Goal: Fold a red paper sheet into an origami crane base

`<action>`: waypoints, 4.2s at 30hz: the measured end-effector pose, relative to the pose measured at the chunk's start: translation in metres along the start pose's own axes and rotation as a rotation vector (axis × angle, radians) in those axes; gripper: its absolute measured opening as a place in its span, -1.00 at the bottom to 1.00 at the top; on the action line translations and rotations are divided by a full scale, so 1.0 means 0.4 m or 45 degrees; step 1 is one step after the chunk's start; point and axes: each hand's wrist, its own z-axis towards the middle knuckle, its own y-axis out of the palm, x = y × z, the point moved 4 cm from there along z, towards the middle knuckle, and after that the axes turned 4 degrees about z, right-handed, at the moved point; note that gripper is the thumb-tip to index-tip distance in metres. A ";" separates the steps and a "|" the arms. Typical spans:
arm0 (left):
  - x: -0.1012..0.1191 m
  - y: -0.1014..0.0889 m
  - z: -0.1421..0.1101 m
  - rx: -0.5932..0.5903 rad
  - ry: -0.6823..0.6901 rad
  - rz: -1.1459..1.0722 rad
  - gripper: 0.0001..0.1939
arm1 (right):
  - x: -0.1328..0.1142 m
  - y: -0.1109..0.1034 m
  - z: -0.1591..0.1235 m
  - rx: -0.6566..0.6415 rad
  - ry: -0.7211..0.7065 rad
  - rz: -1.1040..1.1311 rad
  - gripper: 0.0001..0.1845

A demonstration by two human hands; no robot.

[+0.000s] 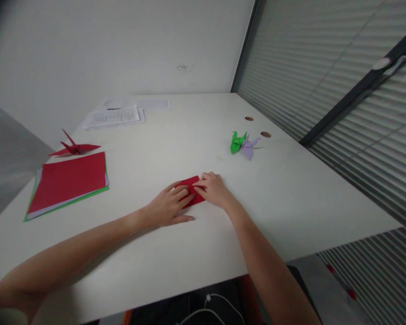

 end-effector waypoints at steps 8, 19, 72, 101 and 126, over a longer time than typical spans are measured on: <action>0.001 0.016 -0.014 0.017 -0.170 0.030 -0.24 | 0.041 -0.004 -0.006 0.205 0.390 -0.135 -0.66; -0.010 0.025 -0.022 0.040 -0.244 -0.124 -0.31 | 0.042 0.025 0.004 0.376 0.376 0.344 -0.84; -0.021 0.023 -0.031 0.169 -0.339 -0.222 -0.68 | -0.074 0.019 -0.021 -0.028 -0.395 0.180 -0.64; -0.023 0.015 -0.030 0.126 -0.390 -0.108 -0.62 | -0.069 0.018 -0.020 -0.045 -0.413 0.221 -0.65; -0.036 0.014 -0.043 0.181 -0.505 -0.051 -0.53 | -0.066 0.017 -0.018 -0.059 -0.399 0.199 -0.67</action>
